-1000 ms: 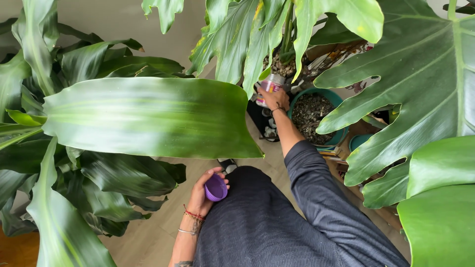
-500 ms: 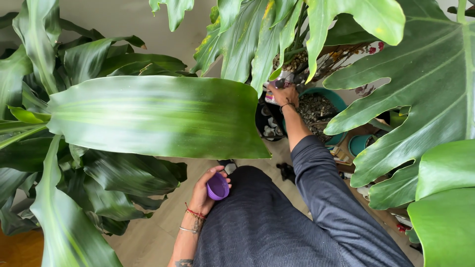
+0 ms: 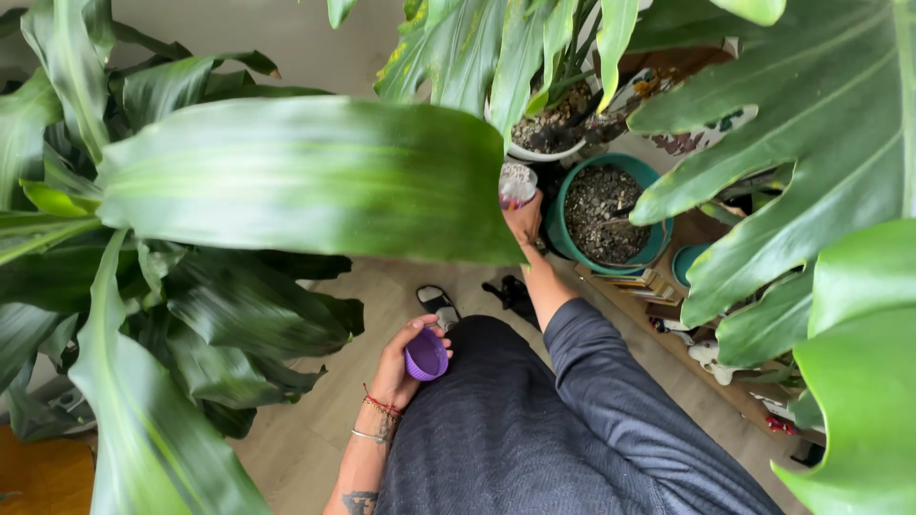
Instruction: The recorder applies fertilizer to the soil of several potted plants and then wipes the leaves of a larger plant with a yellow cloth.
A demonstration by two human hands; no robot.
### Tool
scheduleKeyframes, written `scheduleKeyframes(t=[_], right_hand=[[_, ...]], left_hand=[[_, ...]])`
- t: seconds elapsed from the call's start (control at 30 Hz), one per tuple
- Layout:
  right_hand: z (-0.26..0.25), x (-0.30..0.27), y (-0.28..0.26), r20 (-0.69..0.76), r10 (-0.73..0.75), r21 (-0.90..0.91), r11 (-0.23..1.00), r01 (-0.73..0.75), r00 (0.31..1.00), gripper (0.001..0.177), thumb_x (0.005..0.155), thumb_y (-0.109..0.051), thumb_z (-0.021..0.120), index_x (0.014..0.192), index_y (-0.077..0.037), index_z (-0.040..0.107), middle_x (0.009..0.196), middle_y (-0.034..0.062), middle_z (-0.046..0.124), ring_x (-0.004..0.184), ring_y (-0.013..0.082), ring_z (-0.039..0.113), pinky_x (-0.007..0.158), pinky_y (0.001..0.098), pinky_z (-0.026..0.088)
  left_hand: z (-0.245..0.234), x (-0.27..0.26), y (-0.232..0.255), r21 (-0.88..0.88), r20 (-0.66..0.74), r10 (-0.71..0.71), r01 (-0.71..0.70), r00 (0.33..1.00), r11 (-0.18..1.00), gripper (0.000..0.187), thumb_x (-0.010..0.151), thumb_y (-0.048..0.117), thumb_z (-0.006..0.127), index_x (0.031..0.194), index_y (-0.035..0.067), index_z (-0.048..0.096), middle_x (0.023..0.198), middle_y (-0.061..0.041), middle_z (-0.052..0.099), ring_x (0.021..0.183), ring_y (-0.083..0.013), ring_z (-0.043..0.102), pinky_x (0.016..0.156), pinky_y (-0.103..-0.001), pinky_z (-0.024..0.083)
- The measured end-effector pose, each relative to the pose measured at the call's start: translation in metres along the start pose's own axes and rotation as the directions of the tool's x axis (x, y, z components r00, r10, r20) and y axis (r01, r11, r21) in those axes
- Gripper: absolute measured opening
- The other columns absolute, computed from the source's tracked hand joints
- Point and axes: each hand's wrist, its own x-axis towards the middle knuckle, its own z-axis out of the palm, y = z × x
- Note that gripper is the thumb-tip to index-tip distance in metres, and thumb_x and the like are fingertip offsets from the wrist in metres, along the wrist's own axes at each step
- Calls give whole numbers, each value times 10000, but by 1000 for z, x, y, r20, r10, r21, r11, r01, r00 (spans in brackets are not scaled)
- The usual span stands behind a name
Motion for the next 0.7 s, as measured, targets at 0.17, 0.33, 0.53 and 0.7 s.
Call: scheduleKeyframes(t=[0.17,0.33,0.53,0.7], right_hand=[[-29,-77,14,40,-201,179,965,191,979,1050,592,-426,963,1422,-45,445,1284,192,659,1162,345,657,969,437,528],[-61,-171,2,177,-415,338,877,341,893,992,628,-303,1004,1403,-5,462,1299,169,651,1194,297,648,1027,410,518],[-88,-278,-15,386,-673,422,737,528,631,931,658,-220,992,1403,-11,474,1299,138,658,1206,244,661,1052,391,532],[-102,-345,-17,548,-740,577,672,464,390,980,648,-231,985,1435,-4,447,1311,124,653,1219,222,660,1069,366,536]], left_hand=[[-21,-18,-23,-14,72,17,-16,997,1000,396,978,262,588,1274,-1,586,1043,-129,692,960,-259,712,857,-422,611],[-64,-58,-45,-91,83,71,-63,994,994,402,957,191,586,1317,15,560,1090,-133,690,1007,-270,705,890,-425,604],[-122,-129,-79,-133,6,176,-173,984,976,449,916,131,570,1346,4,539,1136,-150,687,1045,-279,694,913,-433,595],[-141,-189,-119,-202,-100,275,-291,956,935,476,898,121,545,1362,14,528,1168,-155,675,1069,-270,688,949,-429,596]])
